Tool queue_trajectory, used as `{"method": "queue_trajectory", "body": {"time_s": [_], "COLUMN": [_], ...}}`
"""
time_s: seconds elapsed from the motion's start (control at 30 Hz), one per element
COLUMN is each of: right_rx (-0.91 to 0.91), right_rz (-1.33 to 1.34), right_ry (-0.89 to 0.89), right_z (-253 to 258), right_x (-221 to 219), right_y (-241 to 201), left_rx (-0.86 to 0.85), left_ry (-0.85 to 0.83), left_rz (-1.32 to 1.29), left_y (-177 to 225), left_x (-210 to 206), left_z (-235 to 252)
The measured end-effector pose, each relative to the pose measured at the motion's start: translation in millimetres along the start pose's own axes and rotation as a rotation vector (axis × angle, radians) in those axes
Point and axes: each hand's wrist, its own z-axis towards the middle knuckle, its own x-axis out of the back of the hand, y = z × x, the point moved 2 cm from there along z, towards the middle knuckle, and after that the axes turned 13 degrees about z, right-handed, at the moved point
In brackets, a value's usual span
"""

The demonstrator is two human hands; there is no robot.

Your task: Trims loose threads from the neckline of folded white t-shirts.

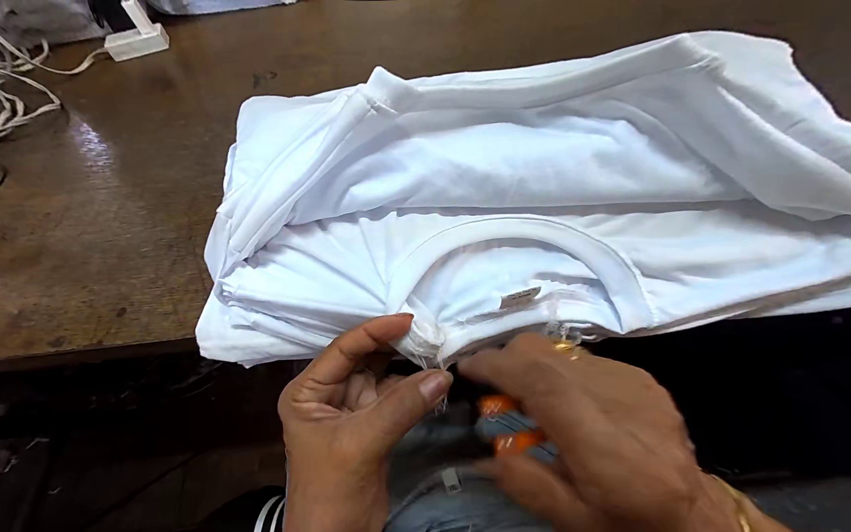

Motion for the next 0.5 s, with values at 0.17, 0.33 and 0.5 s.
{"method": "queue_trajectory", "body": {"time_s": [0.17, 0.33, 0.5], "right_rx": [-0.011, 0.082, 0.136], "right_rz": [-0.216, -0.209, -0.194], "right_ry": [0.096, 0.115, 0.105], "right_z": [-16, -10, 2], "right_x": [14, 7, 0], "right_y": [16, 14, 11], "left_rx": [0.045, 0.086, 0.092], "left_ry": [-0.011, -0.008, 0.025], "left_rz": [-0.089, -0.151, -0.142], "left_y": [0, 5, 7], "left_x": [-2, -5, -8], "left_z": [-3, -4, -7]}}
